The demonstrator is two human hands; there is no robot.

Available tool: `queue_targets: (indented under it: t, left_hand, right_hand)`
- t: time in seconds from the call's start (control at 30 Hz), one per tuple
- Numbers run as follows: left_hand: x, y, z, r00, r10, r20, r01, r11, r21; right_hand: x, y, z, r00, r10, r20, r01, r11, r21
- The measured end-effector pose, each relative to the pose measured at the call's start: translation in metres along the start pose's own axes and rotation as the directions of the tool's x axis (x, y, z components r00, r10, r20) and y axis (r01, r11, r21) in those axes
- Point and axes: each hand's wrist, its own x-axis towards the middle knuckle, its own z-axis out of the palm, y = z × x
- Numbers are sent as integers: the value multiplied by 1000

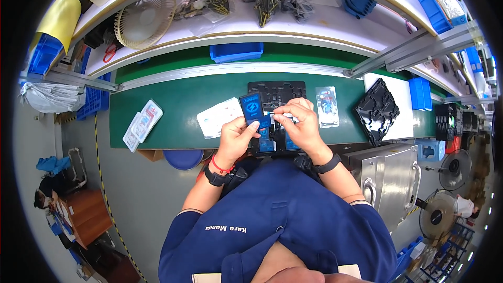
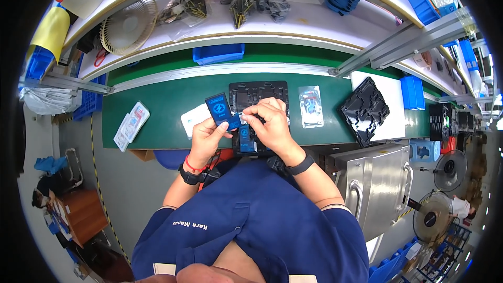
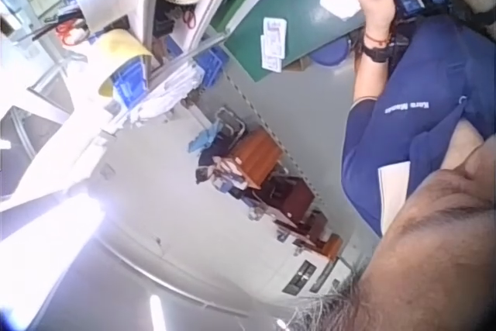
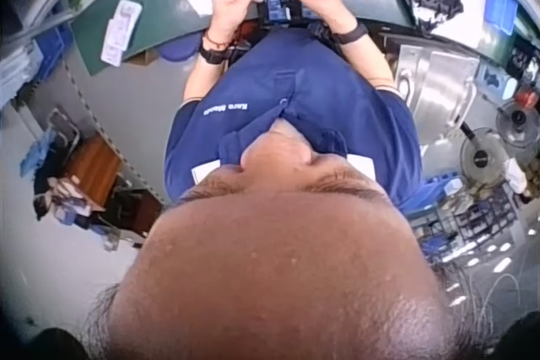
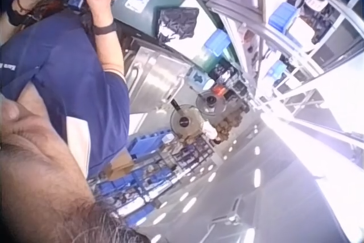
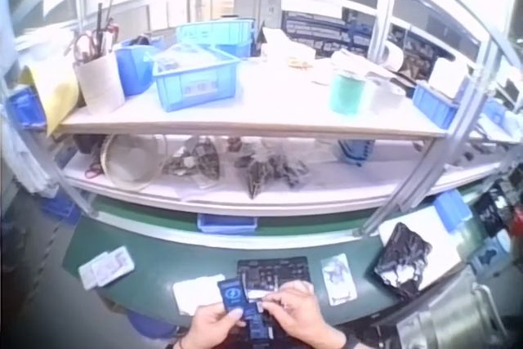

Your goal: Packing electronic components into plastic bags and using a vacuum sealer machine to seal them.

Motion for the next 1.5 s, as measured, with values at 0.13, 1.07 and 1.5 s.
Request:
queue_targets:
  t: [0.13,1.07,1.5]
  left_hand:
    - [-2,-3,0,999,33,-17,-33,999,31]
    - [-3,2,9,978,154,-144,-147,988,56]
    - [-4,-2,9,953,277,-121,-235,931,281]
  right_hand:
    - [1,-3,0,996,-88,-16,87,994,-66]
    - [10,-10,9,982,-172,-76,158,974,-165]
    - [17,-13,15,920,-382,-95,322,869,-377]
